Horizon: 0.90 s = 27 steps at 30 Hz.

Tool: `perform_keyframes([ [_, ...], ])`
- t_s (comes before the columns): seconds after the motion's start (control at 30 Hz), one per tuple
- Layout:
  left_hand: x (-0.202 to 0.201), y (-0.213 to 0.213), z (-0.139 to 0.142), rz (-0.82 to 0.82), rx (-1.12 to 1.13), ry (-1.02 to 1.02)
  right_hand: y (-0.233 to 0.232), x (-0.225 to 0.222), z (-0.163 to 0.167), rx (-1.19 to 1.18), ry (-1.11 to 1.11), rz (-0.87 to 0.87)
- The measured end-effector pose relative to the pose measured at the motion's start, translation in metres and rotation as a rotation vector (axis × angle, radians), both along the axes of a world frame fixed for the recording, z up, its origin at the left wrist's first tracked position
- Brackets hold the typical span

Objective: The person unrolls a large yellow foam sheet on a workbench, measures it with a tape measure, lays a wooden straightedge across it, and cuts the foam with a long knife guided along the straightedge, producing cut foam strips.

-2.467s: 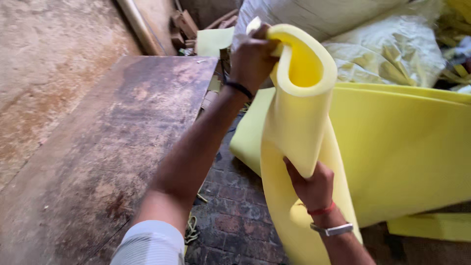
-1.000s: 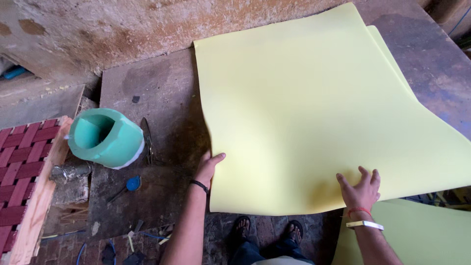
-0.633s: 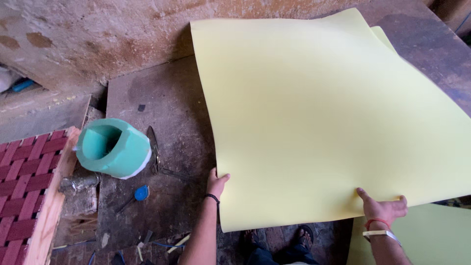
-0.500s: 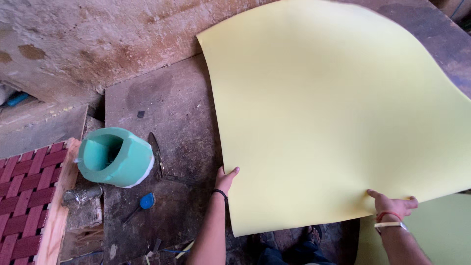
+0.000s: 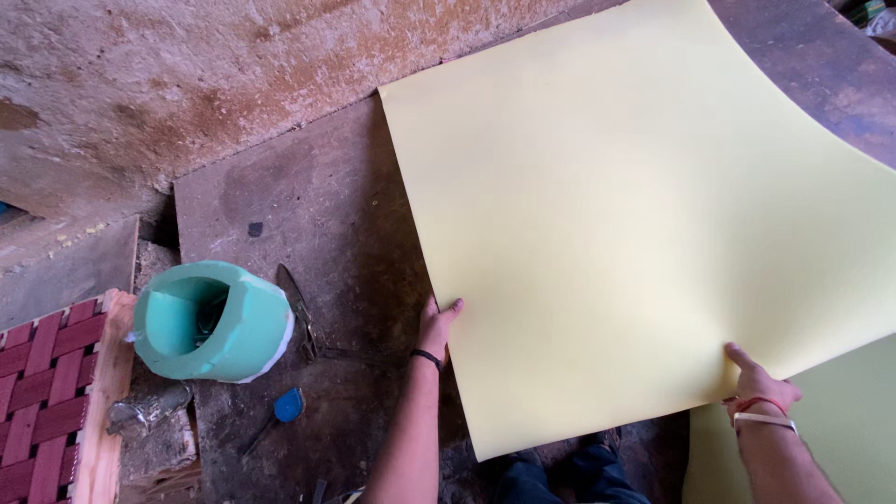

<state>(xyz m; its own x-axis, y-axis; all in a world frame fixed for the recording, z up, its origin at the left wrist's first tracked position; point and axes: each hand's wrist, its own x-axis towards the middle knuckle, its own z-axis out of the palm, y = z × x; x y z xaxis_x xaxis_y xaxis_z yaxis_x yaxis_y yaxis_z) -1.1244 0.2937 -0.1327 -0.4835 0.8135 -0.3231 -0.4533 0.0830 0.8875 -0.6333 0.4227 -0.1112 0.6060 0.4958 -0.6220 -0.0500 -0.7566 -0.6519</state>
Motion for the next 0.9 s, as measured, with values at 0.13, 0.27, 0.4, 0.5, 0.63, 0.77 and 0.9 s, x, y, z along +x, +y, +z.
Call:
perform_keyframes([
  [0.13,0.000,0.015,0.010,0.080,-0.325,0.053,-0.010,0.013,-0.013,-0.041,0.015,-0.054],
  [0.27,0.006,0.053,0.050,-0.093,-0.281,0.149,-0.019,0.005,-0.010,0.038,0.147,-0.096],
  [0.4,0.006,0.075,0.076,-0.204,0.072,0.076,-0.024,-0.019,0.008,-0.075,0.003,-0.030],
  [0.5,-0.001,0.062,0.060,-0.141,-0.017,0.018,-0.024,-0.024,0.013,-0.060,-0.010,-0.023],
  [0.63,0.001,0.023,0.004,-0.140,-0.315,0.151,-0.028,-0.014,0.002,-0.181,-0.041,-0.031],
  [0.77,0.014,0.002,-0.035,-0.231,-0.432,0.194,-0.041,-0.011,-0.004,-0.098,0.086,-0.104],
  [0.9,0.022,0.000,-0.020,-0.261,-0.236,0.232,-0.043,-0.024,0.016,-0.062,0.018,-0.033],
])
